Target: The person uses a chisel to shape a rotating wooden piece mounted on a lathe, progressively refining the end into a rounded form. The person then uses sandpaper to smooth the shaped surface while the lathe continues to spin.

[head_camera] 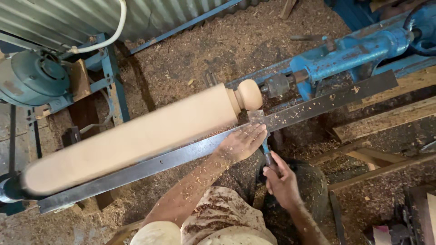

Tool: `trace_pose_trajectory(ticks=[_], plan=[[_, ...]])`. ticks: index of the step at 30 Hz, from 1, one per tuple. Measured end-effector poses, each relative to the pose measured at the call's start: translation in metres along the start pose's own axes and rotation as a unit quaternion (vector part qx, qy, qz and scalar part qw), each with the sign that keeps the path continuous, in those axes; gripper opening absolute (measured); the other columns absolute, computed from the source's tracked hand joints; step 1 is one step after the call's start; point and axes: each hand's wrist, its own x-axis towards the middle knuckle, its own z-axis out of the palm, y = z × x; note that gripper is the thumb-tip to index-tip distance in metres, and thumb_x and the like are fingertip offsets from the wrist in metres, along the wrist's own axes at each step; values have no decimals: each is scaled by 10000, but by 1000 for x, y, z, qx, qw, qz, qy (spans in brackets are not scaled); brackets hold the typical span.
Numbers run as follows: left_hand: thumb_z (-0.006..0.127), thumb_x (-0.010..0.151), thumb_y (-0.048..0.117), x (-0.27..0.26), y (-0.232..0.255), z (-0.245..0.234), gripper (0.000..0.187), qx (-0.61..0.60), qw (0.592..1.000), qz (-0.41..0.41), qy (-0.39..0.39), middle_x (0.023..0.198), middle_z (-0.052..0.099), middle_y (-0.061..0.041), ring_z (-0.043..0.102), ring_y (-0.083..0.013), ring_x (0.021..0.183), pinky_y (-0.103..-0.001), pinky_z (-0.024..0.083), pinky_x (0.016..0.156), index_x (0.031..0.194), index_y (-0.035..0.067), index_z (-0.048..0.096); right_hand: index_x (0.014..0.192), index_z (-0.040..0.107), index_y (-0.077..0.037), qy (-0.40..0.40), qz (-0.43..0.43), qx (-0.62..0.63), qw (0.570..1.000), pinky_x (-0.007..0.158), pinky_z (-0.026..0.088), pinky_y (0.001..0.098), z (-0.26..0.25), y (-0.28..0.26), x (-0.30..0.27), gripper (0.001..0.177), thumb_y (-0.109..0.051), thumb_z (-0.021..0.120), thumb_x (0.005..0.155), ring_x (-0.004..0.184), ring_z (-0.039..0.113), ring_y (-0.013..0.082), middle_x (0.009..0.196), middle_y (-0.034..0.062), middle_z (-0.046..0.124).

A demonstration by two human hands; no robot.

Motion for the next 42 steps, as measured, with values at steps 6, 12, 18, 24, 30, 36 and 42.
trace_pose_trajectory(ticks=[6, 12, 18, 24, 30, 36, 42], plan=[[586, 932, 152, 19, 6, -5, 546, 26, 1000, -2, -13, 1524, 531, -196, 541, -316, 1402, -434, 482, 1151, 1442, -35, 529, 1576, 407, -164, -31, 77, -164, 983, 437, 451, 283, -50, -38, 13, 713, -161, 668, 913, 483, 524, 108, 674, 80, 619], [561, 968, 167, 30, 7, -7, 566, 48, 998, 14, -34, 1593, 481, -178, 495, -290, 1459, -415, 438, 1201, 1499, -19, 503, 1545, 461, -205, -96, 64, -211, 971, 435, 451, 283, -92, -61, 40, 711, -167, 696, 875, 492, 530, 103, 685, 14, 656], [516, 955, 182, 36, 6, -7, 605, 63, 995, 35, -72, 1611, 452, -163, 464, -285, 1482, -420, 391, 1238, 1525, -15, 471, 1537, 468, -298, -144, 86, -323, 932, 442, 478, 317, -124, -73, 71, 671, -261, 716, 915, 473, 536, 139, 627, 61, 607], [490, 942, 137, 45, 5, 2, 670, 42, 988, 18, -145, 1674, 365, -86, 389, -220, 1529, -387, 330, 1278, 1593, 55, 354, 1530, 467, -323, -167, 103, -344, 918, 558, 567, 347, -151, -78, 102, 691, -291, 714, 885, 573, 630, 147, 853, 58, 751], [499, 998, 119, 48, 5, -3, 647, -10, 993, 16, -117, 1694, 352, -57, 382, -215, 1552, -390, 322, 1313, 1623, 87, 335, 1484, 559, -187, -158, 34, -323, 933, 684, 647, 408, -166, -80, 98, 519, -375, 487, 1006, 855, 809, 203, 1062, 99, 735], [498, 995, 133, 56, -6, 8, 631, -59, 986, 44, -149, 1668, 387, -66, 428, -229, 1500, -419, 354, 1264, 1607, 73, 353, 1506, 437, 30, -73, -316, -446, 834, 934, 515, 554, -168, -55, 99, 741, -313, 668, 891, 1207, 574, 442, 1433, 316, 521], [503, 982, 146, 81, -12, -6, 619, -44, 988, -4, -150, 1652, 409, -95, 435, -259, 1497, -436, 357, 1251, 1576, 31, 376, 1269, 589, -112, -156, -96, -671, 718, 836, 541, 493, -164, -137, 130, 617, -410, 763, 757, 1050, 668, 369, 1196, 134, 667]])
